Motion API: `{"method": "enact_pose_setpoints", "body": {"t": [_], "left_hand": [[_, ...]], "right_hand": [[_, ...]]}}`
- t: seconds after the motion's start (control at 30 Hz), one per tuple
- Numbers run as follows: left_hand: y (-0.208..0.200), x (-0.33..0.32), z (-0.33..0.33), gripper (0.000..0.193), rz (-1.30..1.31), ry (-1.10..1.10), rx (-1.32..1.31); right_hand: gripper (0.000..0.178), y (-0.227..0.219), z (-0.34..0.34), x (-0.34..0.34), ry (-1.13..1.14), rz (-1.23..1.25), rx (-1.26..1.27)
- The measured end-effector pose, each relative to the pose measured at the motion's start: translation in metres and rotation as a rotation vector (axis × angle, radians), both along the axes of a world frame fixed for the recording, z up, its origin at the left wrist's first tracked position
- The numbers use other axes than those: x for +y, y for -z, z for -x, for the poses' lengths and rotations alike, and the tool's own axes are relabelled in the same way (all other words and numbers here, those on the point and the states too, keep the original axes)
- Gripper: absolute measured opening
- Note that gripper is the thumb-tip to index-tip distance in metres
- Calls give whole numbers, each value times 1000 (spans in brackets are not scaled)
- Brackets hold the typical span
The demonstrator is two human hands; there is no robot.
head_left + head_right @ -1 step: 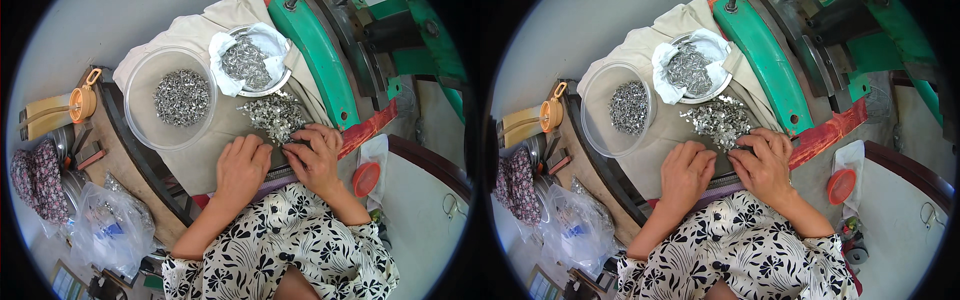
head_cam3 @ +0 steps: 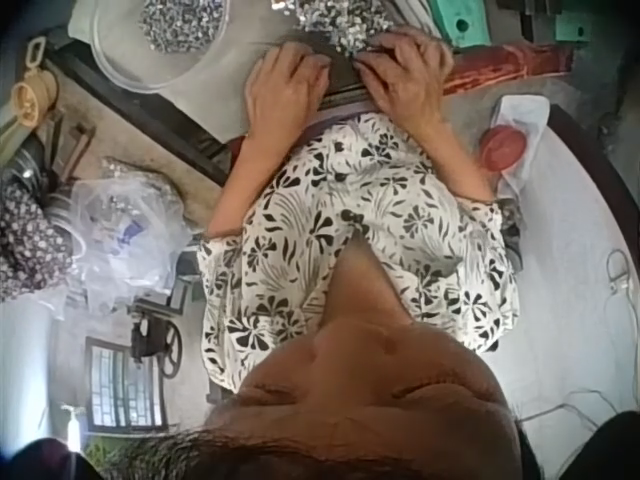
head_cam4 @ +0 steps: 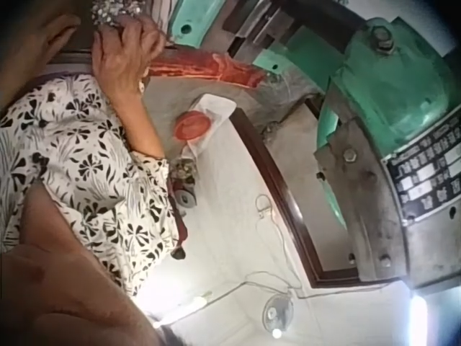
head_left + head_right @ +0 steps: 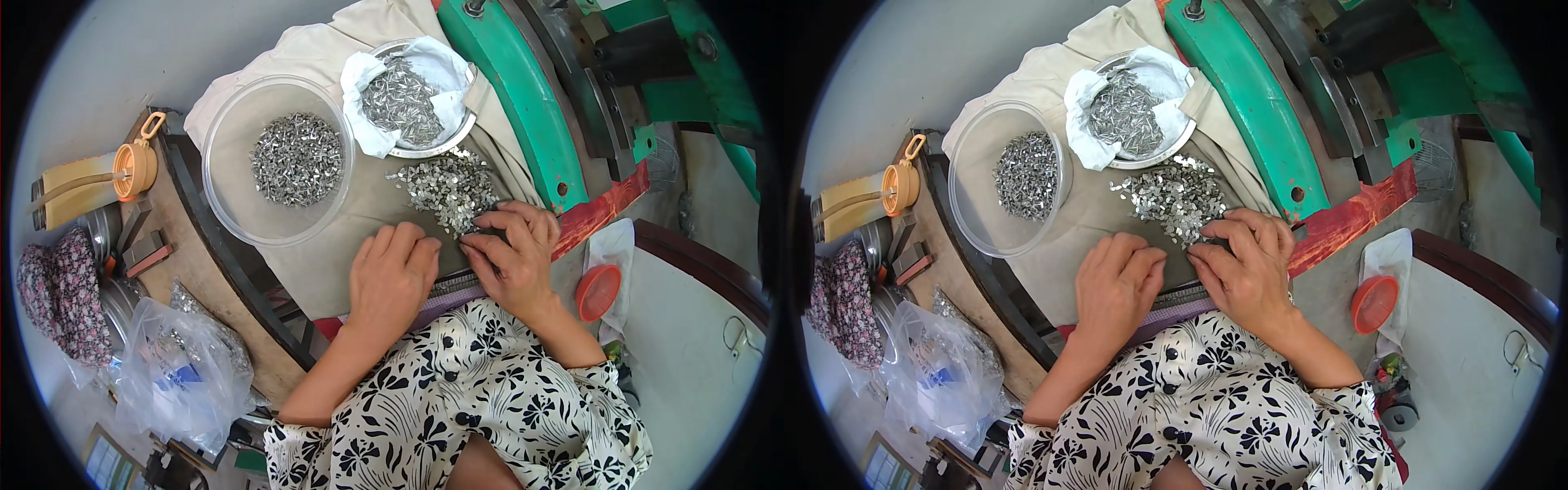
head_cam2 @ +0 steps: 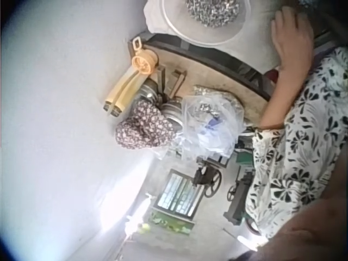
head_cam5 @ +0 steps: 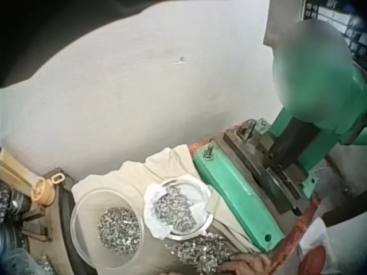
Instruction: Manually attaching small metal clips to a flexible strip and using a press machine.
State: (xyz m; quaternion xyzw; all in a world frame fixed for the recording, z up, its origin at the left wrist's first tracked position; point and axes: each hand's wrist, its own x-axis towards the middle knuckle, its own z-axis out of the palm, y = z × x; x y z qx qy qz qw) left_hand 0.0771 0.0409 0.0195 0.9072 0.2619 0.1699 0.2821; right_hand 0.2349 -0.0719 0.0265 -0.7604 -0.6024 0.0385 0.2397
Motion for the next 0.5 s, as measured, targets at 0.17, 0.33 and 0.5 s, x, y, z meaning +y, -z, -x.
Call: {"method": "enact_pose_setpoints", "body": {"t": [0.17,0.33,0.5], "left_hand": [[-1,2,13,17,64,-72,39],[-2,3,9,15,116,-118,17],[1,1,9,14,114,-134,-8]], "right_hand": [[18,-2,2,10,11,2,-33],[16,-6,-3,14,-36,41,30],[17,-5,-5,9,-77,42,36]]}}
